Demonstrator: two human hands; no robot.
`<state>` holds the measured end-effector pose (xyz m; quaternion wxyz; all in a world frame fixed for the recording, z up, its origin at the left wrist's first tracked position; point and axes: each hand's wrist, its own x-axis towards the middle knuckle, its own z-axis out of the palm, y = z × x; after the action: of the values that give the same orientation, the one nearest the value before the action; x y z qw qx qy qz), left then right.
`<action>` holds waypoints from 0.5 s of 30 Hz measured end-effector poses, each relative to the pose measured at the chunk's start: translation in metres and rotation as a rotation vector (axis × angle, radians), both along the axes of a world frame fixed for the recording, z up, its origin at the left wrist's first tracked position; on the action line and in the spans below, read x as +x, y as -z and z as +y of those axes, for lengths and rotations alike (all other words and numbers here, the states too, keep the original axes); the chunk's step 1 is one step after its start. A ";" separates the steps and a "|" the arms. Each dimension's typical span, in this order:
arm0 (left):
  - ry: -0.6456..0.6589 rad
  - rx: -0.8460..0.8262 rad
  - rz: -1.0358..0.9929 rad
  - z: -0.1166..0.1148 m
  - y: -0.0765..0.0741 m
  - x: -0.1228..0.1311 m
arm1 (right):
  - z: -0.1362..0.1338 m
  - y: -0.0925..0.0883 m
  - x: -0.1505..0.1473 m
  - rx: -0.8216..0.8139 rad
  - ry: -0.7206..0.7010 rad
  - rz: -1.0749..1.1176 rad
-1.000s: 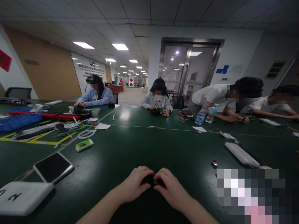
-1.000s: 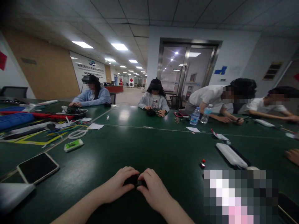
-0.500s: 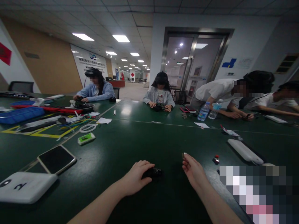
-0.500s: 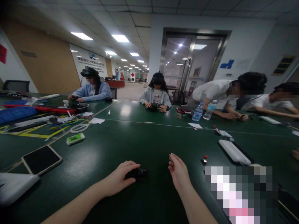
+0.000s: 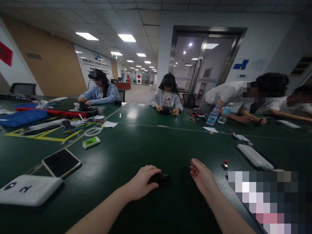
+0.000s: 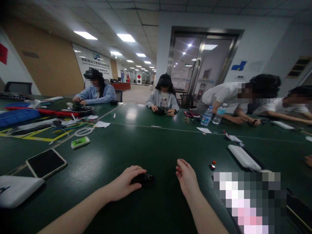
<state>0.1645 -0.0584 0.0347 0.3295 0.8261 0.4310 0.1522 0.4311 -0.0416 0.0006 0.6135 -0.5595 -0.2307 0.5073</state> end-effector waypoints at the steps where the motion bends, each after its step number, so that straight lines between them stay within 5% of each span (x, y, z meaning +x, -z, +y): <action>1: 0.001 -0.005 0.002 0.000 -0.001 0.000 | 0.000 0.000 0.000 -0.001 -0.004 -0.012; 10: 0.011 0.011 -0.050 -0.001 0.002 -0.002 | -0.002 -0.005 -0.002 -0.020 -0.005 -0.024; 15: 0.011 0.012 -0.036 -0.001 0.002 -0.002 | -0.008 -0.008 -0.009 0.046 -0.087 -0.364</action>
<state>0.1625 -0.0592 0.0322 0.3331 0.8275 0.4196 0.1680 0.4217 -0.0495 0.0089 0.5516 -0.6175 -0.3734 0.4183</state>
